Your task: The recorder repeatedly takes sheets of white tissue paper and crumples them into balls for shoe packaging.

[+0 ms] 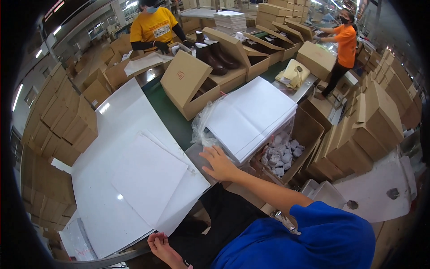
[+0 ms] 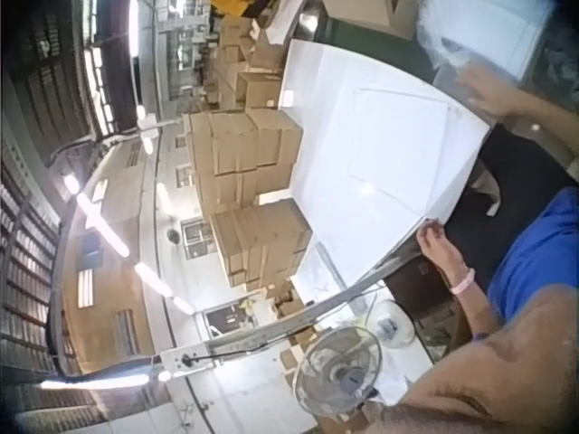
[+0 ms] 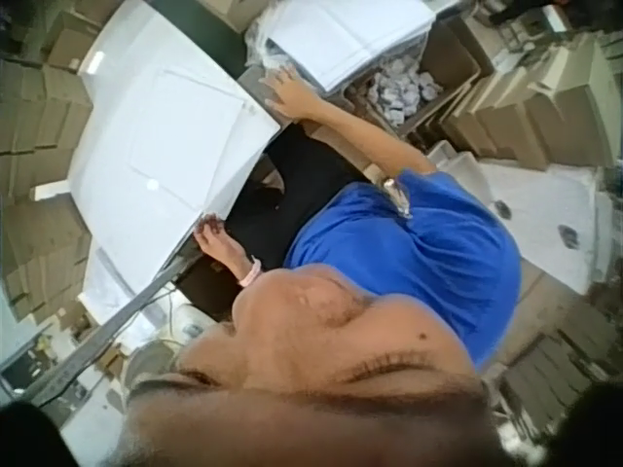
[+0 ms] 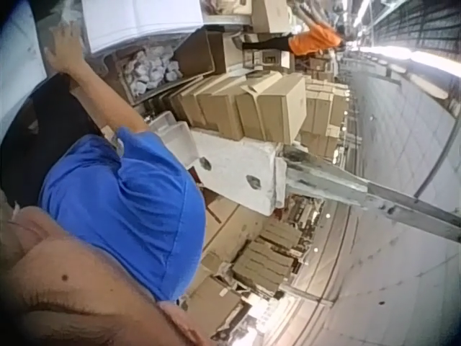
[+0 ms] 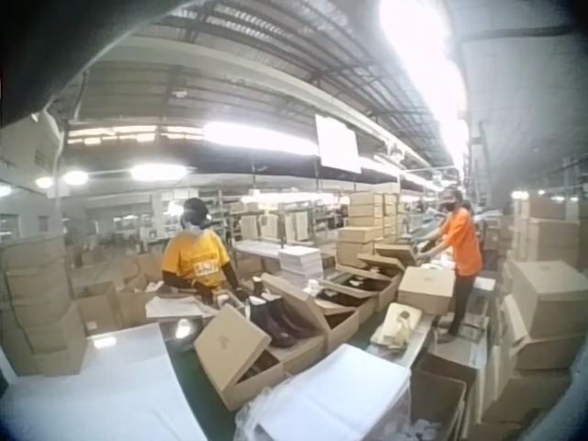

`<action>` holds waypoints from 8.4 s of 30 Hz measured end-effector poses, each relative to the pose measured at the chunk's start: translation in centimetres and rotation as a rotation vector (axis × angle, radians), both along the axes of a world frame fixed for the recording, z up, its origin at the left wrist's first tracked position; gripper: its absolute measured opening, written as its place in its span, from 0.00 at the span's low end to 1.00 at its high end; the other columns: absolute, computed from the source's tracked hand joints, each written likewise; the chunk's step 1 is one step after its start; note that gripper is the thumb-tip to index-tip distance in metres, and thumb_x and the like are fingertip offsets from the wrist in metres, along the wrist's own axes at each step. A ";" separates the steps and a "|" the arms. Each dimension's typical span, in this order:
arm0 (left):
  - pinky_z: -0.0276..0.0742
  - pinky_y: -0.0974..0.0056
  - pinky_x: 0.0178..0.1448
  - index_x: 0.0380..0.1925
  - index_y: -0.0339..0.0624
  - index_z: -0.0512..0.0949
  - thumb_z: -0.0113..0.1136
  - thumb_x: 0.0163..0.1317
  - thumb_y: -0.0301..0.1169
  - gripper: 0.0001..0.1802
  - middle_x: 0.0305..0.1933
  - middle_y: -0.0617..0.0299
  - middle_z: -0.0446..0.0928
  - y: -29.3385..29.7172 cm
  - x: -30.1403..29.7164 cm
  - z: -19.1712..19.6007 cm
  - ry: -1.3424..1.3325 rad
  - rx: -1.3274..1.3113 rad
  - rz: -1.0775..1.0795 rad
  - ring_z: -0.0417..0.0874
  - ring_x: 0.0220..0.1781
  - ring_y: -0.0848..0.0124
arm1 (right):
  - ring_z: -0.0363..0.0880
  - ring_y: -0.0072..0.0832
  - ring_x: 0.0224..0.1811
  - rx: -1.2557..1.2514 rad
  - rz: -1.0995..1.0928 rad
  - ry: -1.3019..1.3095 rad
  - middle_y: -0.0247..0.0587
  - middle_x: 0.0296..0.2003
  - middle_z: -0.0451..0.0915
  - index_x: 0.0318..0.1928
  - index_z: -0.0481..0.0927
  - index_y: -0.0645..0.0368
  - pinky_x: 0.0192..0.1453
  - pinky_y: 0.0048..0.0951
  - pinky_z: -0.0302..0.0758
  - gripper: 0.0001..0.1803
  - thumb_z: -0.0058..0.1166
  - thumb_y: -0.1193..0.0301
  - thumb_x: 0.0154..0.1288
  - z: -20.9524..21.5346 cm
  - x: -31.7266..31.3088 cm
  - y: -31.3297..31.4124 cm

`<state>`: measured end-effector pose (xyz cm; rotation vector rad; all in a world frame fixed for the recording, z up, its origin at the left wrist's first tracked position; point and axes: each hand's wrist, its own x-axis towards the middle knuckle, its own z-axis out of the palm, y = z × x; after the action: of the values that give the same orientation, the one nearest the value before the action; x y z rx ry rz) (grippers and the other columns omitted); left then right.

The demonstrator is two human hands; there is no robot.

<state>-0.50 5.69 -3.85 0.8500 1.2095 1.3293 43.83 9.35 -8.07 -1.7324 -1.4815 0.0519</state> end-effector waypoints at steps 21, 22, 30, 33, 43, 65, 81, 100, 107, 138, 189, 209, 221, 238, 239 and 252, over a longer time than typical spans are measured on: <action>0.84 0.62 0.63 0.52 0.38 0.81 0.53 0.86 0.23 0.07 0.49 0.57 0.86 0.2 8.9 1.5 0.018 -0.052 -0.205 0.89 0.54 0.67 | 0.81 0.55 0.73 -0.069 -0.394 -0.040 0.47 0.62 0.91 0.52 0.94 0.55 0.80 0.52 0.75 0.11 0.69 0.68 0.74 2.5 11.3 -6.8; 0.85 0.61 0.63 0.52 0.38 0.81 0.53 0.86 0.23 0.07 0.49 0.57 0.86 -0.1 10.1 1.4 0.002 -0.049 -0.258 0.89 0.54 0.66 | 0.84 0.55 0.70 -0.047 -0.431 0.036 0.47 0.58 0.93 0.49 0.94 0.56 0.78 0.52 0.77 0.09 0.69 0.69 0.74 2.8 11.4 -7.1; 0.81 0.44 0.77 0.79 0.42 0.73 0.57 0.89 0.51 0.31 0.74 0.48 0.81 -1.0 14.6 3.4 -0.320 -0.227 -0.701 0.82 0.77 0.54 | 0.77 0.61 0.80 0.031 -0.086 0.139 0.47 0.71 0.87 0.49 0.91 0.54 0.88 0.61 0.65 0.07 0.69 0.68 0.77 7.8 -0.5 -9.4; 0.73 0.35 0.84 0.90 0.51 0.59 0.51 0.81 0.73 0.52 0.88 0.47 0.67 -0.7 14.5 3.5 -0.466 -0.343 -0.806 0.74 0.85 0.49 | 0.63 0.63 0.89 -0.140 0.231 0.174 0.41 0.82 0.77 0.50 0.93 0.49 0.90 0.78 0.50 0.07 0.69 0.64 0.79 8.1 -7.0 -11.1; 0.81 0.45 0.78 0.83 0.35 0.68 0.62 0.84 0.36 0.34 0.80 0.45 0.78 -2.1 8.5 -0.8 -0.180 -0.373 -0.286 0.83 0.77 0.48 | 0.82 0.51 0.74 -0.140 0.448 0.319 0.48 0.67 0.88 0.46 0.92 0.55 0.82 0.52 0.73 0.04 0.72 0.69 0.78 5.6 -3.1 -9.8; 0.76 0.37 0.83 0.93 0.52 0.51 0.60 0.84 0.36 0.44 0.89 0.43 0.64 -3.4 5.3 5.0 0.045 -0.235 -0.224 0.73 0.84 0.41 | 0.92 0.45 0.54 0.201 -0.394 0.198 0.45 0.45 0.95 0.46 0.96 0.58 0.66 0.45 0.85 0.07 0.72 0.70 0.74 7.3 5.5 -8.2; 0.90 0.53 0.58 0.88 0.39 0.63 0.63 0.85 0.32 0.36 0.82 0.40 0.76 -2.6 2.5 0.2 0.145 -0.308 -0.353 0.86 0.70 0.51 | 0.78 0.50 0.77 -0.193 0.860 0.432 0.46 0.64 0.88 0.54 0.94 0.49 0.84 0.54 0.70 0.10 0.65 0.62 0.83 5.7 -16.0 -11.3; 0.84 0.50 0.73 0.83 0.33 0.69 0.70 0.80 0.28 0.36 0.81 0.39 0.77 -4.6 2.9 3.8 0.209 -0.414 -0.074 0.85 0.73 0.47 | 0.86 0.51 0.61 0.006 -0.461 -0.080 0.46 0.56 0.94 0.51 0.94 0.55 0.72 0.50 0.79 0.12 0.73 0.67 0.70 1.4 13.8 -7.1; 0.84 0.45 0.75 0.86 0.36 0.64 0.68 0.81 0.27 0.39 0.84 0.39 0.73 -3.2 5.8 5.3 0.189 -0.282 -0.170 0.81 0.76 0.45 | 0.87 0.53 0.60 0.264 -0.457 0.070 0.48 0.55 0.93 0.41 0.88 0.60 0.69 0.53 0.78 0.04 0.70 0.74 0.69 7.4 3.8 -9.2; 0.79 0.51 0.79 0.78 0.26 0.75 0.63 0.86 0.30 0.27 0.79 0.41 0.79 -4.7 5.8 9.3 0.257 -0.141 -0.076 0.84 0.75 0.53 | 0.88 0.43 0.50 -0.200 0.659 0.167 0.37 0.43 0.86 0.68 0.88 0.42 0.63 0.48 0.80 0.35 0.76 0.75 0.59 8.4 -18.3 -5.9; 0.85 0.53 0.75 0.80 0.41 0.71 0.59 0.88 0.49 0.32 0.74 0.56 0.81 -0.1 7.4 1.0 -0.513 -0.022 -0.083 0.86 0.72 0.63 | 0.60 0.56 0.89 -0.305 0.731 0.422 0.61 0.91 0.49 0.87 0.71 0.47 0.90 0.52 0.62 0.57 0.88 0.64 0.58 13.4 -16.3 -5.6; 0.74 0.49 0.84 0.85 0.42 0.64 0.63 0.85 0.53 0.41 0.82 0.54 0.72 -1.9 10.0 1.0 -0.221 -0.079 -0.370 0.75 0.83 0.56 | 0.81 0.51 0.71 -0.115 0.504 0.498 0.51 0.65 0.81 0.67 0.82 0.61 0.73 0.46 0.79 0.30 0.75 0.73 0.65 9.1 -15.7 -8.3; 0.76 0.46 0.85 0.83 0.37 0.65 0.60 0.87 0.49 0.37 0.82 0.47 0.73 -2.8 10.1 2.8 -0.296 0.117 -0.173 0.81 0.79 0.50 | 0.77 0.51 0.74 -0.116 0.248 0.615 0.61 0.82 0.65 0.90 0.63 0.42 0.78 0.47 0.80 0.48 0.72 0.67 0.76 13.0 -16.9 -11.4; 0.63 0.50 0.92 0.88 0.44 0.61 0.41 0.90 0.60 0.41 0.87 0.54 0.67 -3.5 13.0 3.5 -0.541 -0.094 -0.458 0.67 0.89 0.55 | 0.66 0.54 0.81 -0.017 0.461 0.359 0.53 0.90 0.55 0.87 0.66 0.53 0.85 0.53 0.69 0.43 0.69 0.68 0.78 10.8 -16.2 -10.9; 0.63 0.49 0.92 0.89 0.46 0.60 0.41 0.90 0.61 0.41 0.89 0.55 0.66 -2.9 12.6 3.1 -0.589 -0.146 -0.511 0.66 0.90 0.56 | 0.68 0.54 0.80 -0.005 0.433 0.383 0.53 0.90 0.55 0.83 0.71 0.52 0.84 0.51 0.71 0.40 0.71 0.74 0.75 10.7 -16.0 -10.8; 0.77 0.57 0.78 0.80 0.34 0.71 0.63 0.87 0.42 0.32 0.74 0.55 0.81 0.9 14.5 3.8 -0.233 -0.155 -0.555 0.81 0.73 0.67 | 0.84 0.22 0.49 -0.039 0.233 0.709 0.38 0.49 0.88 0.66 0.83 0.60 0.50 0.30 0.83 0.22 0.67 0.78 0.74 7.8 -12.3 -7.6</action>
<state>14.02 6.59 -0.02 0.8169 0.8016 0.8428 31.55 1.72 -0.31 -1.3488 -1.1306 0.7412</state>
